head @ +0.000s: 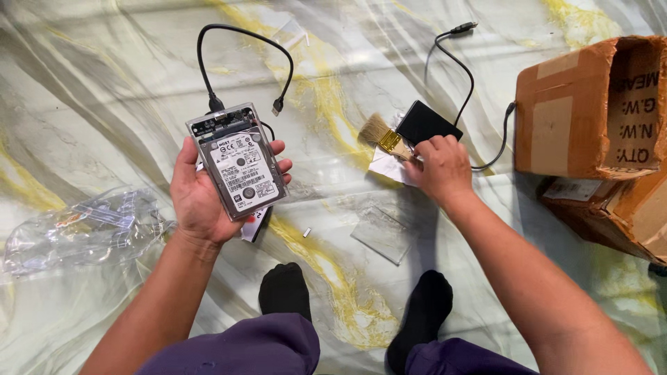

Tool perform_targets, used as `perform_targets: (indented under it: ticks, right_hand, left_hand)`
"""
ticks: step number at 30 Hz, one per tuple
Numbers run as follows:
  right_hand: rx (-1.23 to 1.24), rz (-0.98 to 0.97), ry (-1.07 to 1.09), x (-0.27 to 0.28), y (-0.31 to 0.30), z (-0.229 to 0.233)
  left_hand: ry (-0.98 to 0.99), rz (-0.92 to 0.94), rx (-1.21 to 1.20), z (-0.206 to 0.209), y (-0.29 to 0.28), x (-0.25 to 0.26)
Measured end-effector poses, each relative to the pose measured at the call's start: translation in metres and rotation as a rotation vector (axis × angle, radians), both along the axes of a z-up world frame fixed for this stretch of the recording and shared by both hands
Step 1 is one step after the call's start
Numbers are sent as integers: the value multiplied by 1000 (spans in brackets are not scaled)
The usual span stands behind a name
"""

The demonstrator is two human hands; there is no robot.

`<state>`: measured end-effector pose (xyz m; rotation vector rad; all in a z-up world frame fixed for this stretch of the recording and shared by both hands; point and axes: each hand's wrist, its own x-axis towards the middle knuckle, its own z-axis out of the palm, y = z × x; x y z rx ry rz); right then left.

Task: The person unpacks two 2.5-inch hard drive external case kits and two hard drives. They remove the hard drives from plastic bags, place them into the external cases, and connect USB cables. The person also wipes one hard drive with a paintbrush and handles packaging materials.

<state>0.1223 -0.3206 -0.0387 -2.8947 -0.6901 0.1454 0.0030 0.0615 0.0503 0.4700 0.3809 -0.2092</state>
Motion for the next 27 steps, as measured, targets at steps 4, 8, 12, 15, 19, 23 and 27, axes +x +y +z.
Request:
perform_targets:
  ticks: [4, 8, 12, 15, 19, 23, 27]
  right_hand:
    - [12, -51, -5, -10, 8, 0]
    - [87, -86, 9, -8, 2, 5]
    - [220, -177, 31, 6, -15, 18]
    - [346, -270, 57, 18, -26, 44]
    - [416, -289, 147, 34, 4, 104]
    - [488, -134, 519, 30, 46, 174]
    - [439, -19, 753, 12, 103, 198]
  left_hand:
    - [-3, 6, -24, 3, 2, 4]
    - [-5, 11, -22, 3, 3, 2]
    - [16, 19, -44, 0, 5, 1]
    - [0, 23, -48, -4, 4, 1]
    - [-41, 5, -141, -15, 5, 10]
    - [-78, 0, -175, -34, 0, 30]
    - [-89, -37, -194, -40, -13, 43]
